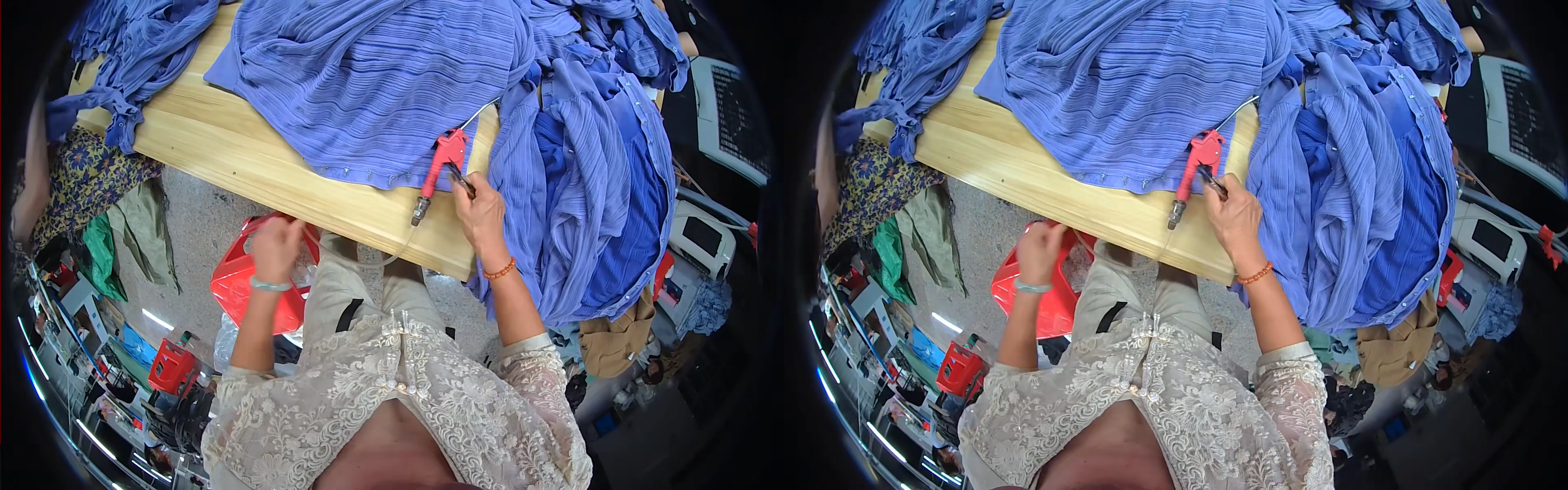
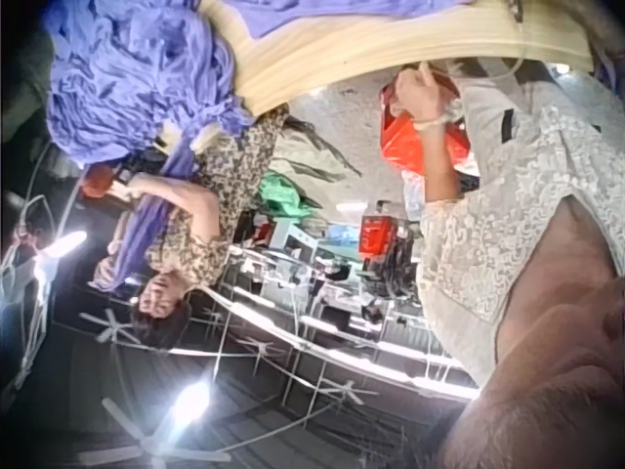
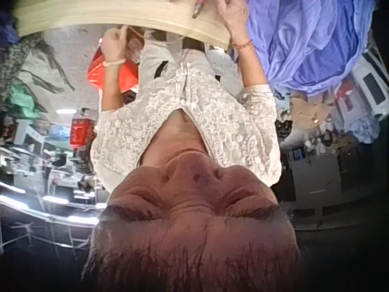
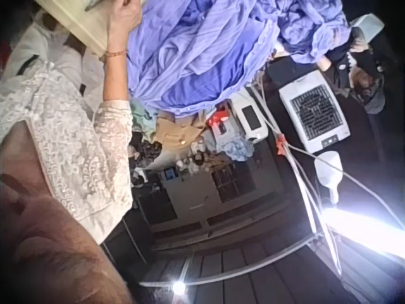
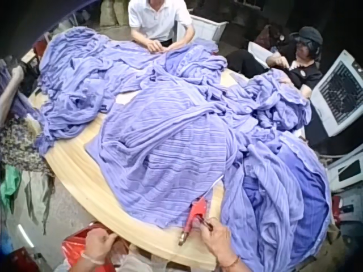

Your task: The person spreads out garment pieces on a table, trims threads along the edges using thread snips, and stacks the finished garments.

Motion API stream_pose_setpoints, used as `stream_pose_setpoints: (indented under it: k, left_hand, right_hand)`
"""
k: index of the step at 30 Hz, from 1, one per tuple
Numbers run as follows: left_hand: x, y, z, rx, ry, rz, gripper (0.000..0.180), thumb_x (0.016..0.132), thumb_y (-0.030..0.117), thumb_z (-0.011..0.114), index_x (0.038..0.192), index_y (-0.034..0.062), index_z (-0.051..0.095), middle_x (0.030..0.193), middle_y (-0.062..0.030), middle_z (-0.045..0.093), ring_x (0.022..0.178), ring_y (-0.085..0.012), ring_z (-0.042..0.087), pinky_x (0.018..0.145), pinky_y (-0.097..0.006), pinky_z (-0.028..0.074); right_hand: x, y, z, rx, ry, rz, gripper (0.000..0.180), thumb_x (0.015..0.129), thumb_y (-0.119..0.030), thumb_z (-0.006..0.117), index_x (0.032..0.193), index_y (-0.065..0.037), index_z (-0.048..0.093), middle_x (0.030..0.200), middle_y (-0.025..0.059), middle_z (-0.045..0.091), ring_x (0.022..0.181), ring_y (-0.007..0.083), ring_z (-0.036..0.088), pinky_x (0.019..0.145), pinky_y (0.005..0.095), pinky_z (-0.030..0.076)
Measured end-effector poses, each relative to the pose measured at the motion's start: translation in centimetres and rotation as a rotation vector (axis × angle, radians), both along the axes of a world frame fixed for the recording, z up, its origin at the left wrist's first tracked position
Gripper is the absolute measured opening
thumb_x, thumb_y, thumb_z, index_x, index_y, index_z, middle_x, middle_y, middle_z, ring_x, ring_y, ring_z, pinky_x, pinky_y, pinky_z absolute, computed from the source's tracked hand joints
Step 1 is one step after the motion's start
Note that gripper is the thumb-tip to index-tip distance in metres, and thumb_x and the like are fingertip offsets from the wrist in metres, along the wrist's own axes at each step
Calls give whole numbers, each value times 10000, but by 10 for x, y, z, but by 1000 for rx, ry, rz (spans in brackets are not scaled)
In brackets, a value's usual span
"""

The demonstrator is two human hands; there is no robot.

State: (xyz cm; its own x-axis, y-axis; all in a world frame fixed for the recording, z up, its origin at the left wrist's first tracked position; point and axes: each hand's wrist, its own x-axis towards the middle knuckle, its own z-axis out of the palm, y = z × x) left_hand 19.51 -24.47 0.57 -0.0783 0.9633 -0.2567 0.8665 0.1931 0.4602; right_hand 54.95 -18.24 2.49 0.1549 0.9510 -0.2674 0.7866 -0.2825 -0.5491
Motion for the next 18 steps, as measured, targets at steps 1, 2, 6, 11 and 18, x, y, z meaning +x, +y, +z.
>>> stream_pose_setpoints:
  k: [1,2,6,11,18]
  left_hand:
    - [-26,-5,-5,188,148,-93,327,839,202,699,643,31,500,627,-145,525,621,-364,530,586,-478,397]
    - [-39,-8,3,149,175,-11,160,843,133,684,765,20,604,756,-134,598,749,-335,574,693,-435,447]
    - [-1,16,62,50,-588,181,384,871,35,616,1251,-3,574,1138,-108,619,1027,-184,577,904,-302,456]
    - [64,25,159,-6,-1488,-365,545,873,254,636,1314,-38,504,1312,-184,529,1180,-298,525,978,-396,420]
    - [83,57,227,-9,-2096,-862,378,871,377,697,1069,59,653,1124,-141,623,1038,-339,587,809,-462,490]
  right_hand:
    - [-5,3,3,-55,-29,-4,316,893,-338,636,827,-39,557,683,190,621,670,413,618,589,498,476]
    - [-7,3,-3,-51,-25,-6,316,893,-338,636,827,-39,557,683,190,621,670,413,618,589,498,476]
    - [-27,6,-9,-56,-52,16,358,890,-380,628,873,-23,605,721,244,634,717,430,633,622,509,486]
    - [-34,17,6,-259,-171,0,423,831,-432,648,892,-14,642,785,233,673,781,415,659,712,491,514]
    - [-2,-29,0,-248,15,-154,335,828,-334,616,899,-8,587,791,229,660,753,419,646,689,493,498]
